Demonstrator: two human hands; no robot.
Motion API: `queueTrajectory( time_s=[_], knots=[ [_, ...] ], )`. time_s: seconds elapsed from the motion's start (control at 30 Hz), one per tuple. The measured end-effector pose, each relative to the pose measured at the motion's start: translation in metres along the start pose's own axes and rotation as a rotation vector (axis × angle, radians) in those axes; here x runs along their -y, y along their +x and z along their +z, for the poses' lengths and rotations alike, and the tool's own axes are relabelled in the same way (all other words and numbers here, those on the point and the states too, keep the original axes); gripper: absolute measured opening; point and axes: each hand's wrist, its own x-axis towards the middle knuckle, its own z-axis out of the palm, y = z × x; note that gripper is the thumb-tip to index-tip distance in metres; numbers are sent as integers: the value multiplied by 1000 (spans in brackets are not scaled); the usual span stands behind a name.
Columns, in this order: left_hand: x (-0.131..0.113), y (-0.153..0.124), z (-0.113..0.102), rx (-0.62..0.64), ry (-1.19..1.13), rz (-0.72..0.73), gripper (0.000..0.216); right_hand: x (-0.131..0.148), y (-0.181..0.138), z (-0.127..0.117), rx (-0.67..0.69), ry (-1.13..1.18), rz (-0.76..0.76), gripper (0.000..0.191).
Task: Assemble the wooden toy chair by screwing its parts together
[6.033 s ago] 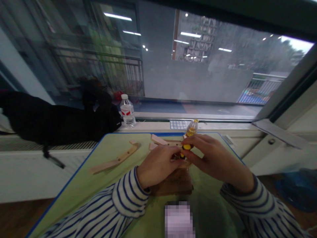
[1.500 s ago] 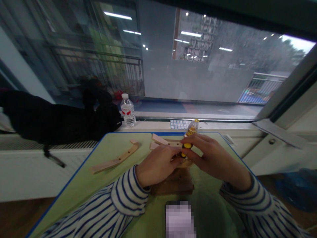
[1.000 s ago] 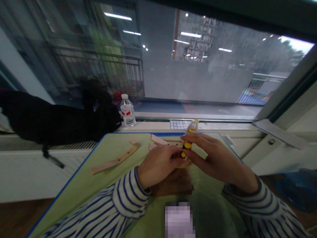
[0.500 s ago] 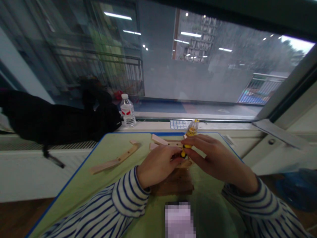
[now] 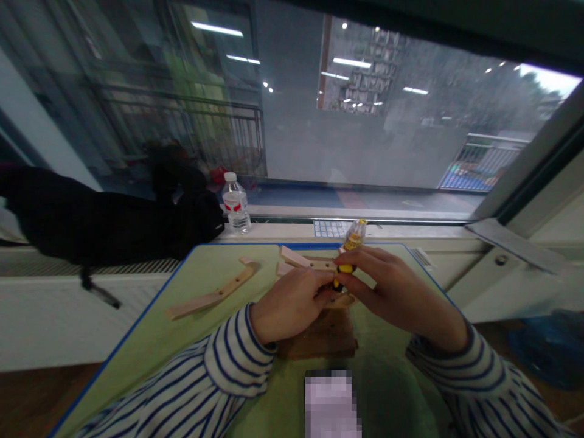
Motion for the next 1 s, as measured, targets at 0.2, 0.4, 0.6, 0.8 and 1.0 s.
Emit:
queueTrajectory(
  time_s=[0.2,0.4,0.6,0.8,1.0],
  knots=[
    [-2,1,0,-21,11,-61,18,1,-1,-1,6,2,0,20],
    [1,1,3,-77,51,-84,17,3,0,-2,14,-2,2,20],
    [1,0,4,-80,55,-96,18,8,-1,-7,-11,-10,-30,27],
    [-1,0,3,-61,51,-89,18,9,-2,-9,32,-5,-56,24],
    [0,0,4,-61,61,-67,16,7,-2,-8,38,-32,-46,19]
  ],
)
